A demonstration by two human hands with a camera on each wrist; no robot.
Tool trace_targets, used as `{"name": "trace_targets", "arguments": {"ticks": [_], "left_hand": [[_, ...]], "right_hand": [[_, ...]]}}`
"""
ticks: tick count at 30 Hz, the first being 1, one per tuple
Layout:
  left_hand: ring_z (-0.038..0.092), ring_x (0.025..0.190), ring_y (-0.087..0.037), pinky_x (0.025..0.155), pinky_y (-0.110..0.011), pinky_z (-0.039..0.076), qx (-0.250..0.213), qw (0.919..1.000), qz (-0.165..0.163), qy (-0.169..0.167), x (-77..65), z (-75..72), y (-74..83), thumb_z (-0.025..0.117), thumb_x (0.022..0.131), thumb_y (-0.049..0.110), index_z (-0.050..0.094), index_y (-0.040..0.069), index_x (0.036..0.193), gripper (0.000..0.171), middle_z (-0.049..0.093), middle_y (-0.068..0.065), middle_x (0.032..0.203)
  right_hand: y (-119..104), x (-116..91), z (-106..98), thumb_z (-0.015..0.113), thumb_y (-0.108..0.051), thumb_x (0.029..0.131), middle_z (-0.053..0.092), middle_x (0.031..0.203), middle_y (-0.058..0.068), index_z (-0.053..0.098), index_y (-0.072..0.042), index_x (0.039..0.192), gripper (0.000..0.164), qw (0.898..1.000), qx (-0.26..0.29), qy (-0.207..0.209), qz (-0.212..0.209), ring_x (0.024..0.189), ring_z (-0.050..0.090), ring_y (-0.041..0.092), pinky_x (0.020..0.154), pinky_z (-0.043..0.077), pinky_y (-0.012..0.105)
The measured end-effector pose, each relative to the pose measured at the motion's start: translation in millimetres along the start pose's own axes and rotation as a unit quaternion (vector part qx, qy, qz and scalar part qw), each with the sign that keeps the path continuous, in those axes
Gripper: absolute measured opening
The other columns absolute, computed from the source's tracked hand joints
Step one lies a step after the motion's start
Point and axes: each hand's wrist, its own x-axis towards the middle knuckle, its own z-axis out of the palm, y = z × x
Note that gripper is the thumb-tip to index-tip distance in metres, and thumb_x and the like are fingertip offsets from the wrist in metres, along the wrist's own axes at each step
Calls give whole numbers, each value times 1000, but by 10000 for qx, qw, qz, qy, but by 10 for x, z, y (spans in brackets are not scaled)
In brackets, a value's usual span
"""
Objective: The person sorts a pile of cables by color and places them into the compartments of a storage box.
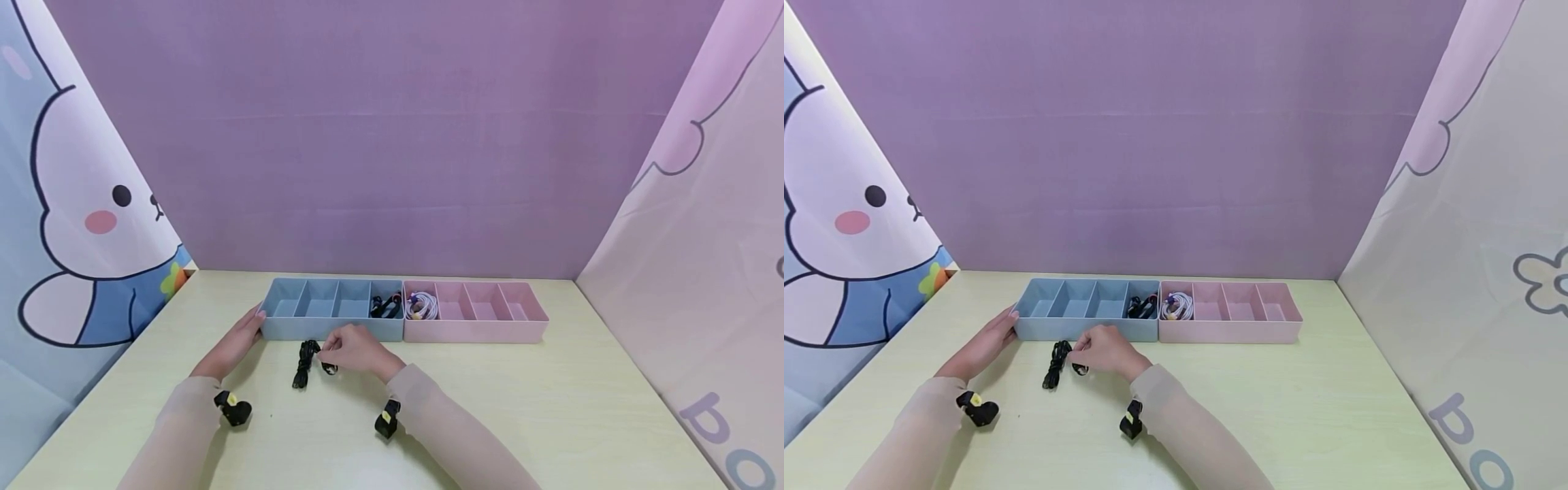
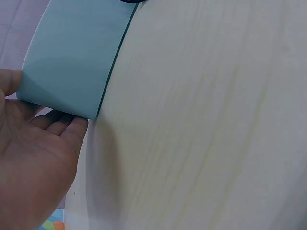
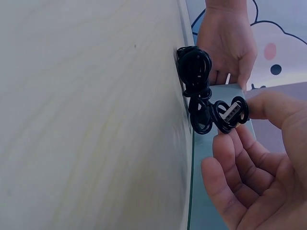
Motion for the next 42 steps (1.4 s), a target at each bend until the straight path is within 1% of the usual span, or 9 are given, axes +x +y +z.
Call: {"name": "trace_targets", "arguments": {"ticks": [4, 11, 16, 23, 28, 32, 42], "left_hand": [[-2, 151, -39, 121, -56, 14, -18, 10000, -16, 0, 2, 0, -7, 20, 108, 54, -9, 19, 161, 70, -11, -14, 167], [-1, 151, -39, 121, -56, 14, 5, 10000, 18, 25, 6, -1, -4, 20, 108, 55, -8, 18, 161, 71, -10, -14, 167], [-1, 151, -39, 121, -56, 14, 30, 10000, -30, 29, 9, 4, 2, 20, 107, 56, -9, 18, 161, 72, -10, -14, 167], [0, 151, -39, 121, -56, 15, 71, 9999, -83, 37, 7, 3, -1, 20, 106, 58, -9, 20, 161, 72, -10, -14, 167], [0, 151, -39, 121, -56, 15, 48, 9999, -83, 44, 15, -4, -11, 20, 106, 59, -8, 21, 161, 73, -10, -13, 167], [0, 151, -38, 121, -56, 14, 40, 9999, -91, 43, 25, -7, -15, 20, 106, 60, -8, 20, 161, 74, -10, -12, 167], [0, 151, -39, 121, -56, 13, 39, 9999, -124, 45, 24, -5, -9, 20, 106, 59, -9, 21, 161, 73, -11, -13, 167]], "right_hand": [[2, 2, 2, 76, -31, 90, 65, 81, -13, 73, -20, 83, 13, 10000, 5, 1, -7, 68, 58, 6, 58, 49, 21], [-38, -21, -29, 76, -28, 90, 66, 81, -13, 74, -18, 86, 11, 10000, 69, 38, -34, 72, 60, 5, 62, 51, 22], [-48, -24, -47, 75, -27, 91, 67, 82, -13, 74, -18, 88, 10, 10000, 55, 21, -61, 73, 61, 5, 63, 52, 22], [-68, -43, -94, 74, -29, 92, 66, 82, -11, 73, -18, 89, 12, 9999, 91, -8, -101, 72, 60, 7, 61, 51, 23], [-57, -34, -107, 75, -30, 91, 66, 82, -11, 73, -18, 89, 12, 9998, 53, 51, -162, 73, 59, 6, 62, 52, 23], [-59, -44, -133, 74, -31, 92, 66, 83, -11, 73, -19, 89, 12, 9999, 79, 26, -133, 74, 60, 6, 63, 52, 23], [-145, -89, -207, 73, -29, 93, 66, 81, -10, 73, -18, 89, 12, 9995, 170, 59, -243, 71, 59, 7, 61, 51, 23]]}}
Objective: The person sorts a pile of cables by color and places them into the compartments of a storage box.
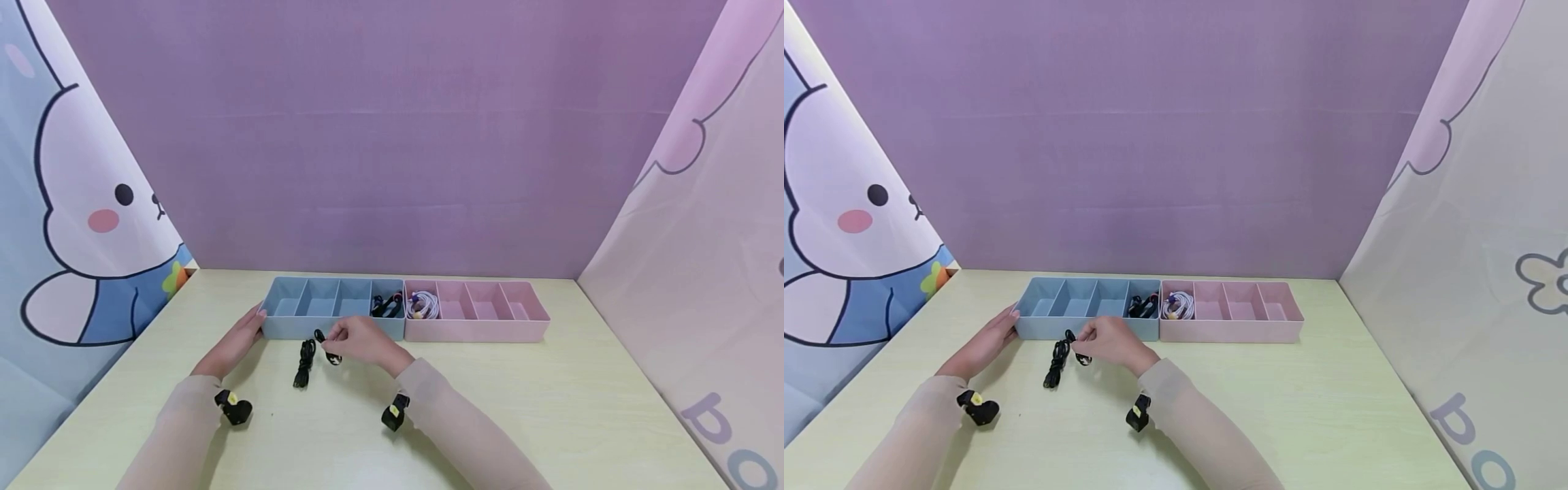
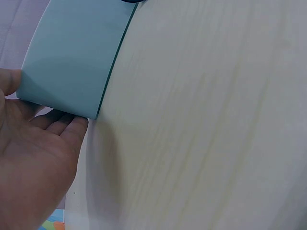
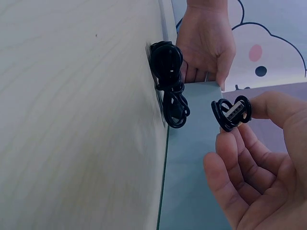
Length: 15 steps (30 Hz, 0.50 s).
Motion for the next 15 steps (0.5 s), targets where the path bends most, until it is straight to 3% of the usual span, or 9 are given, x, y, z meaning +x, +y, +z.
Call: {"name": "trace_targets", "arguments": {"ticks": [15], "left_hand": [[-1, 151, -39, 120, -57, 14, -41, 9999, 118, -39, 6, -1, -22, 20, 106, 59, -8, 19, 161, 74, -10, -14, 167]], "right_hand": [[-13, -7, -106, 73, -29, 92, 67, 82, -10, 73, -17, 90, 13, 9998, -7, 104, -151, 72, 61, 7, 63, 52, 23]]}}
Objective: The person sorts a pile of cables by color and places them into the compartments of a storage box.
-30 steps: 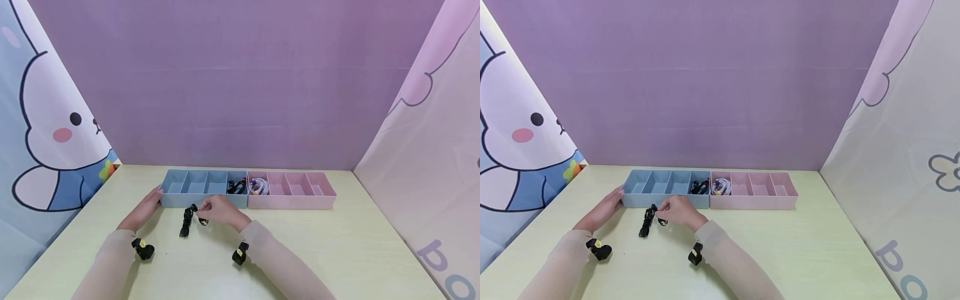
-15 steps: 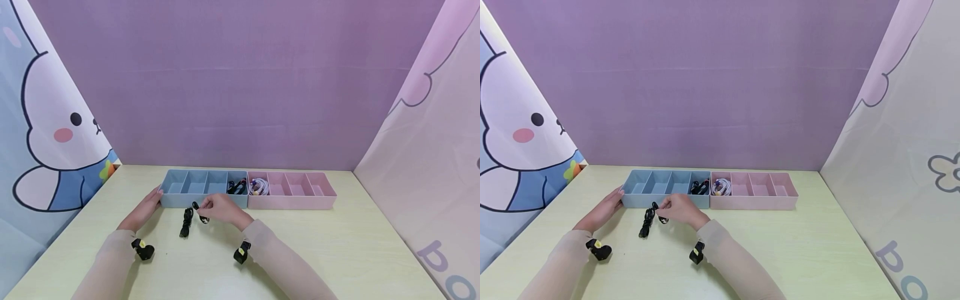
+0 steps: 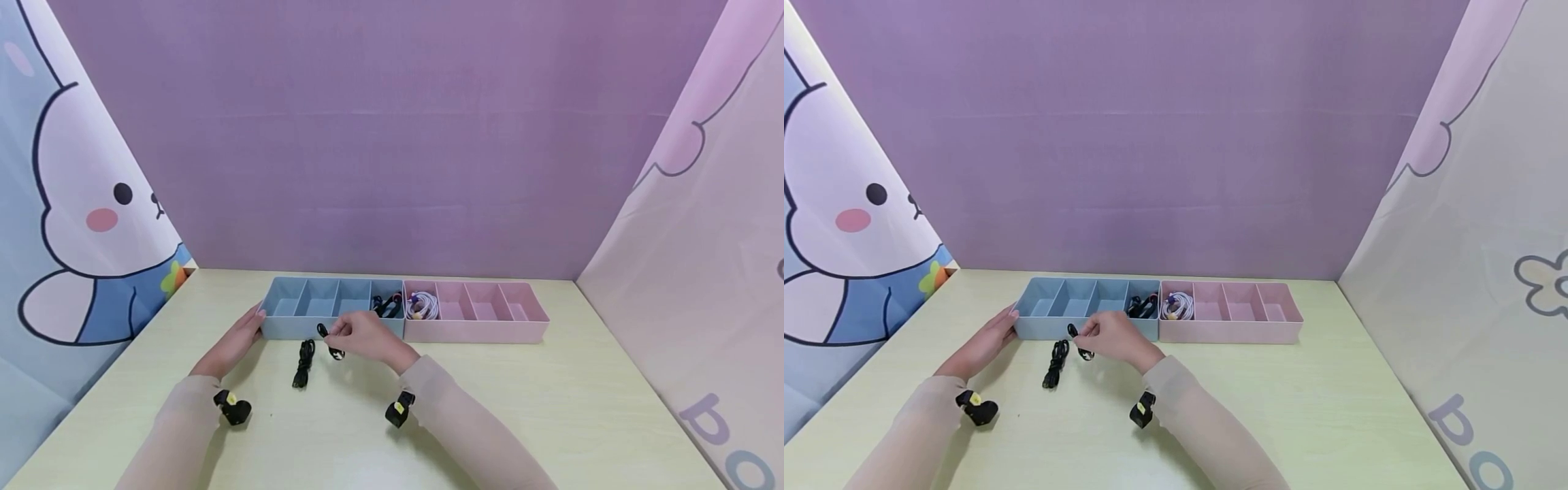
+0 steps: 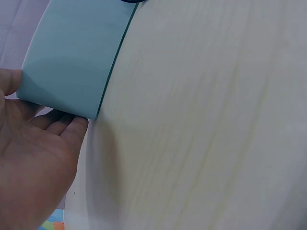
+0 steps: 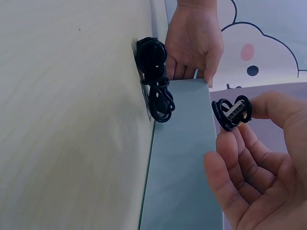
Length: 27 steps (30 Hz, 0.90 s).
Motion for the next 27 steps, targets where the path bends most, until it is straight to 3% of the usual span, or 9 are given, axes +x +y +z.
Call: {"name": "trace_targets", "arguments": {"ticks": [27], "left_hand": [[-1, 151, -39, 121, -56, 14, -57, 10000, -4, -22, 28, -4, -13, 21, 106, 58, -9, 18, 161, 73, -11, -13, 167]], "right_hand": [[86, -41, -347, 71, -31, 94, 67, 83, -9, 74, -19, 94, 13, 9987, -272, 424, 3, 74, 62, 10, 65, 54, 28]]}}
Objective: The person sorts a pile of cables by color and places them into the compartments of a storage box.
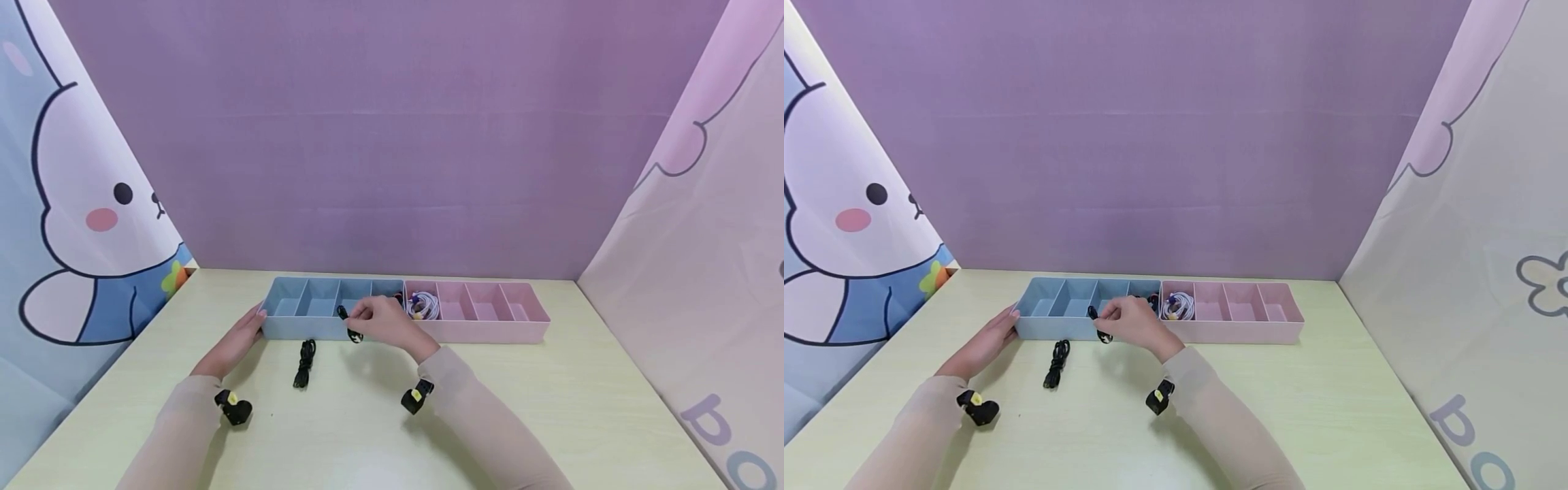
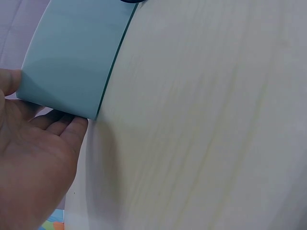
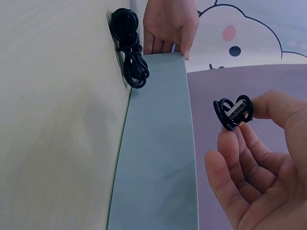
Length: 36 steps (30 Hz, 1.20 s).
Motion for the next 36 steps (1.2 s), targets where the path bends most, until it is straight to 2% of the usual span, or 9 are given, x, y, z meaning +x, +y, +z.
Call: {"name": "trace_targets", "arguments": {"ticks": [9, 21, 36], "left_hand": [[0, 151, -39, 121, -56, 15, -48, 10000, 76, -16, -13, -8, -1, 22, 107, 57, -8, 17, 161, 74, -8, -15, 167], [-1, 151, -39, 121, -57, 14, 20, 10000, 1, 10, -24, 4, 18, 21, 105, 60, -9, 19, 161, 75, -10, -13, 167], [-1, 151, -39, 121, -57, 14, -8, 10000, -56, 63, -47, 2, 4, 22, 106, 58, -7, 19, 161, 74, -9, -13, 167]], "right_hand": [[92, -31, -138, 71, -32, 94, 67, 86, -8, 73, -19, 96, 14, 9999, -17, 160, 55, 78, 62, 12, 69, 55, 29], [147, -59, -237, 70, -31, 96, 67, 84, -4, 72, -19, 94, 13, 9996, 26, 224, 185, 75, 60, 16, 62, 51, 30], [219, -57, -373, 71, -31, 95, 67, 84, -6, 73, -18, 92, 13, 9988, -197, 347, 297, 75, 61, 15, 68, 54, 32]]}}
